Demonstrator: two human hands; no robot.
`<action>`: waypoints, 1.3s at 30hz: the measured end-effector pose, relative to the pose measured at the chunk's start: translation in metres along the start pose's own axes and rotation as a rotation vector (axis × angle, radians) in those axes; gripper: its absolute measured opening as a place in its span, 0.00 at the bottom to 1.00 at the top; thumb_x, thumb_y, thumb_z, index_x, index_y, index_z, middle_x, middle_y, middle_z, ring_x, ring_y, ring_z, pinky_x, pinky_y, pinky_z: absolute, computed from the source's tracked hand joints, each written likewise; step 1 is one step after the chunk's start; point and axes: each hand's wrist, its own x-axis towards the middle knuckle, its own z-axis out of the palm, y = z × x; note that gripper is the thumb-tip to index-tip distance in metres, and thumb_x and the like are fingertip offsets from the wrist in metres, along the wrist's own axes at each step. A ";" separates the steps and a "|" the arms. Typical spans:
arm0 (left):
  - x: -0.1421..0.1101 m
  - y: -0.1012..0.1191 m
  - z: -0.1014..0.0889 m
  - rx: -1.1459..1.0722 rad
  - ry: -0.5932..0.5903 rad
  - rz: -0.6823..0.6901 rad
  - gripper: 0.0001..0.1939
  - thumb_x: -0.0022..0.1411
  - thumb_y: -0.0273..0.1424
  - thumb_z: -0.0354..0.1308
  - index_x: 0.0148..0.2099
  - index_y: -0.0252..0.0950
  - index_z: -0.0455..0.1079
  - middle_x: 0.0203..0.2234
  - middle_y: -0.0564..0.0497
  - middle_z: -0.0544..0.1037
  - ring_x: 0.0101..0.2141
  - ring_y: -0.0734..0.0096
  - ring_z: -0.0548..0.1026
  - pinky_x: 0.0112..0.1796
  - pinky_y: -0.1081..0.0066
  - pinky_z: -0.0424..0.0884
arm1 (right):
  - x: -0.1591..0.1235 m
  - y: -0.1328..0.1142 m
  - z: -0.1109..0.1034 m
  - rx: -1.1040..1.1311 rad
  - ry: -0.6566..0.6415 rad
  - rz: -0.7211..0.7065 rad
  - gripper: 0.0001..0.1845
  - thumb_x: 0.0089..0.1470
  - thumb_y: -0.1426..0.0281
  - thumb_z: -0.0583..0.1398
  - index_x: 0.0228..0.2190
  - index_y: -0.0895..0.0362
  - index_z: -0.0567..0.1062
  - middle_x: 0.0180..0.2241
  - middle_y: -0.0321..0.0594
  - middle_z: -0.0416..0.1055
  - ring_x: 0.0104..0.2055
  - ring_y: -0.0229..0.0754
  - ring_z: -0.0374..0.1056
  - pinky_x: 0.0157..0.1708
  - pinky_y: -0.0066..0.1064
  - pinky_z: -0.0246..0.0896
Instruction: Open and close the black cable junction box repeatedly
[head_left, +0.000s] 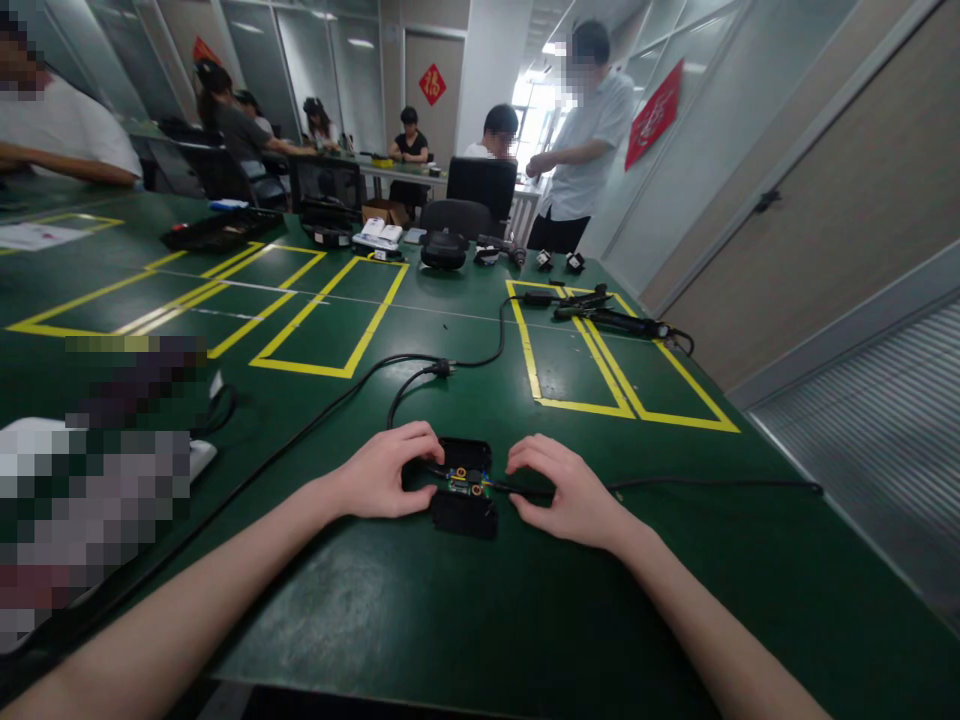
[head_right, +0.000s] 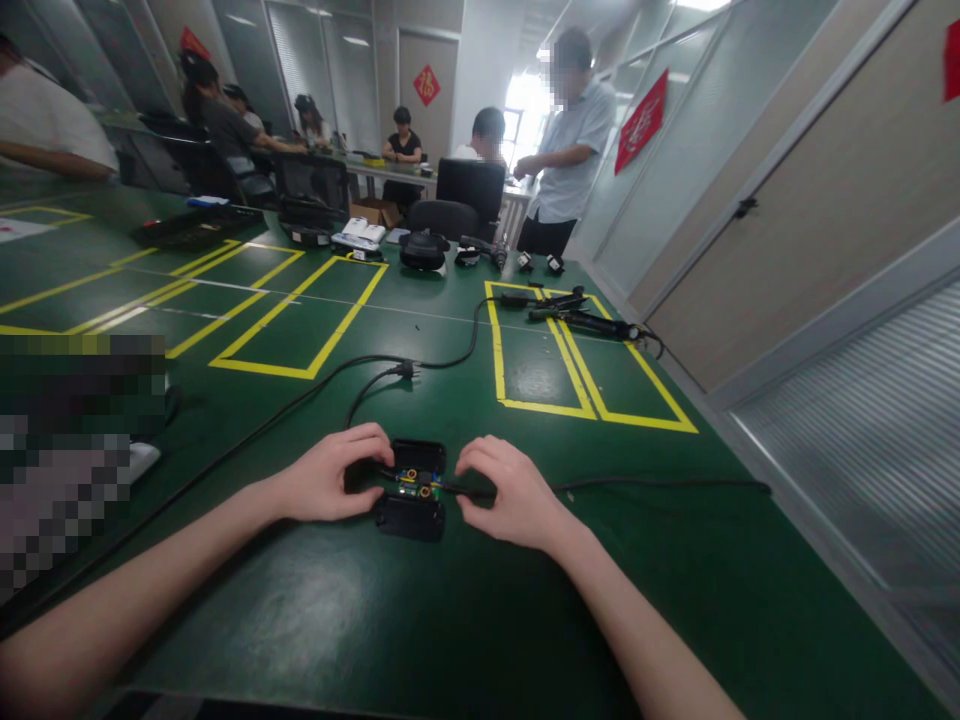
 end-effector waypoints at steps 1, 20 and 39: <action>0.000 -0.001 -0.001 -0.008 -0.011 -0.005 0.09 0.56 0.28 0.61 0.42 0.37 0.72 0.38 0.50 0.75 0.38 0.66 0.76 0.40 0.69 0.74 | -0.001 0.003 -0.001 -0.012 -0.040 -0.007 0.08 0.53 0.75 0.64 0.36 0.53 0.74 0.39 0.42 0.76 0.41 0.47 0.73 0.42 0.40 0.72; 0.000 -0.001 -0.006 -0.057 0.086 0.013 0.04 0.63 0.29 0.59 0.37 0.35 0.74 0.29 0.52 0.74 0.30 0.73 0.73 0.32 0.75 0.69 | -0.004 0.007 0.005 -0.030 0.060 -0.021 0.10 0.69 0.67 0.57 0.38 0.56 0.78 0.27 0.38 0.74 0.25 0.37 0.68 0.26 0.28 0.60; -0.005 0.016 -0.003 -0.129 0.050 0.093 0.03 0.55 0.25 0.56 0.29 0.35 0.69 0.23 0.55 0.69 0.25 0.76 0.67 0.27 0.76 0.62 | -0.009 -0.015 0.007 0.073 0.014 -0.132 0.06 0.64 0.70 0.60 0.34 0.56 0.77 0.26 0.37 0.76 0.26 0.37 0.71 0.27 0.28 0.61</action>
